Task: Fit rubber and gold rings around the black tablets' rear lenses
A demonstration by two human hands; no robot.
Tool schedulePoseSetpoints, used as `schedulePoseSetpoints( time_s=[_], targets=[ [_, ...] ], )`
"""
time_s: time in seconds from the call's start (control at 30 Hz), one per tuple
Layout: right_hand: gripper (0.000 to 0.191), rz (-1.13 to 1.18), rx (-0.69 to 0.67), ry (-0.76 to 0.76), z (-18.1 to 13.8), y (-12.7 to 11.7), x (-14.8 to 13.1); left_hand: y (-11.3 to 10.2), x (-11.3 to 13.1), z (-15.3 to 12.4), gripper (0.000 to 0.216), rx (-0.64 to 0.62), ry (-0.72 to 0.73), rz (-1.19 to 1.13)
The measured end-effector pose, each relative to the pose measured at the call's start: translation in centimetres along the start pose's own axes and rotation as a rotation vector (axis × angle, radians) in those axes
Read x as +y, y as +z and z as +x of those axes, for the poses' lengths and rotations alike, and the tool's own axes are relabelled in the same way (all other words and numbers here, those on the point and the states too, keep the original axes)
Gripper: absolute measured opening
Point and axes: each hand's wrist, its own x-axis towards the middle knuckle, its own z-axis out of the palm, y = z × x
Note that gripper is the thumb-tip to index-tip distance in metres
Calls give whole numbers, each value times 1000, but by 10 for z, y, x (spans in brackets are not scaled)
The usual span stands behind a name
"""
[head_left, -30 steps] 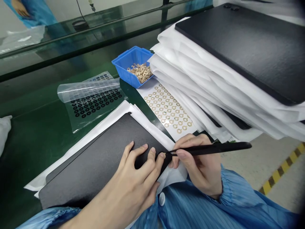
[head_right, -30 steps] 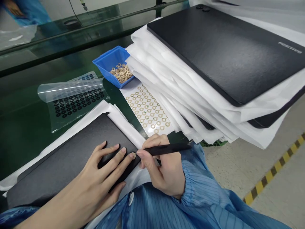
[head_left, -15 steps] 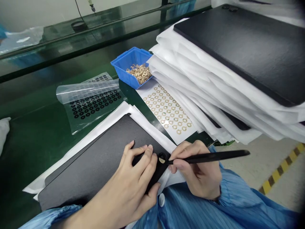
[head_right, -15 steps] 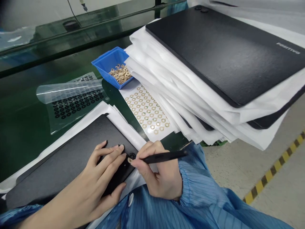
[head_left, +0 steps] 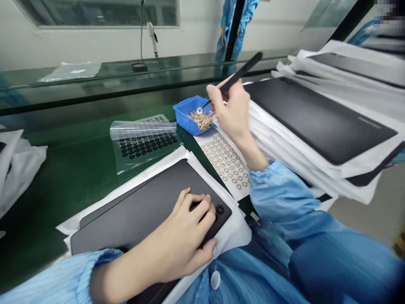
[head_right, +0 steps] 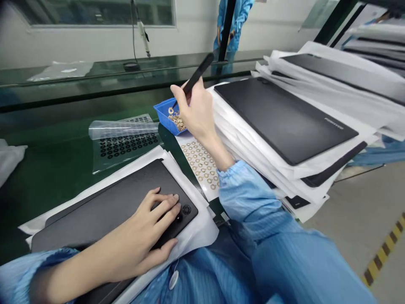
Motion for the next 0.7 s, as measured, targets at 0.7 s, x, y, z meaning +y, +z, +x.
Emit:
schedulePoseSetpoints(
  time_s=[0.7],
  targets=[
    [22, -93, -840, -270, -6, 119, -45, -51, -125, -39, 21, 362, -868, 105]
  ],
)
